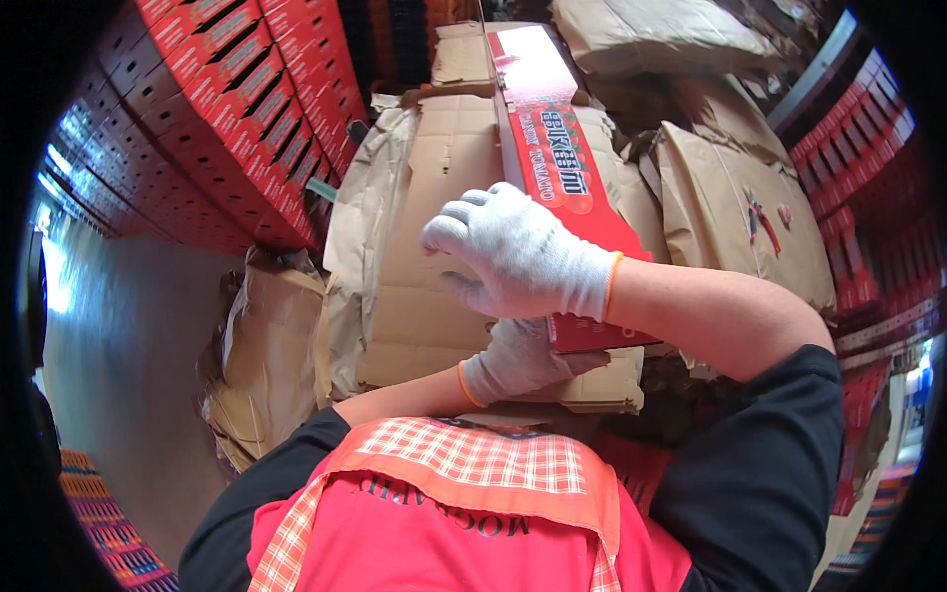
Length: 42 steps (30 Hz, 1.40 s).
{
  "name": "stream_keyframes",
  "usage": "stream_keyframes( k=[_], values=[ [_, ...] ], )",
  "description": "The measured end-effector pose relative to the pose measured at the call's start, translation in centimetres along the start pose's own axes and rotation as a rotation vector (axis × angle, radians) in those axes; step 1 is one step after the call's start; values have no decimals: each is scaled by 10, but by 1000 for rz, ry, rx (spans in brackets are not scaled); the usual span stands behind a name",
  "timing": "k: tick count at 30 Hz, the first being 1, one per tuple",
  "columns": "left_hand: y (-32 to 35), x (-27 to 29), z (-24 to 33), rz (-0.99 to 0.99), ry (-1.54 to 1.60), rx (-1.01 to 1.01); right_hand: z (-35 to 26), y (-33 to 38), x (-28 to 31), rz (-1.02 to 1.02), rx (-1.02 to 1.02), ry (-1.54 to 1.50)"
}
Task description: The person repeatedly picks flat cardboard sheets, folds them into red-labeled rectangular boxes, and stacks the finished boxes on a nearby pile. The process is continuous and repetitive throughout the clip.
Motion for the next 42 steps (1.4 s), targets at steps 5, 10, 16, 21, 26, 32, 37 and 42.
stream_keyframes(
  k=[5, 10, 16, 21, 26, 32, 37, 42],
  values=[
    [37, 42, -4, 440, 238, -202, 54, -37, 58, 624, -495, -516],
    [45, 37, 8, 277, 264, -60, 93, -46, 10, 107, -863, -627],
    [88, 39, 24, -482, 158, 119, 123, 6, -55, -349, -324, 406],
    [128, 168, -21, 242, -698, -12, 194, 146, -79, -510, -845, 688],
    [129, 223, -108, -354, -1708, 2, 104, 222, -106, -549, -492, 599],
    [89, 120, -144, -1081, -1207, -270, 3, 214, -114, -591, -334, 233],
    [34, 136, -118, -482, -1013, 65, 52, 197, -82, 51, -592, 131],
    [60, 130, -73, -396, -971, -28, 60, 200, -53, 204, -626, 143]
  ],
)
Point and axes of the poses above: each hand's wrist, its own y-axis away from the middle knuckle, its own x-axis out of the back of the hand, z = x × y, the point moved 4 cm from there along -y, towards the middle knuckle, and after that the axes turned 6 degrees about -z, right-handed, at the moved point
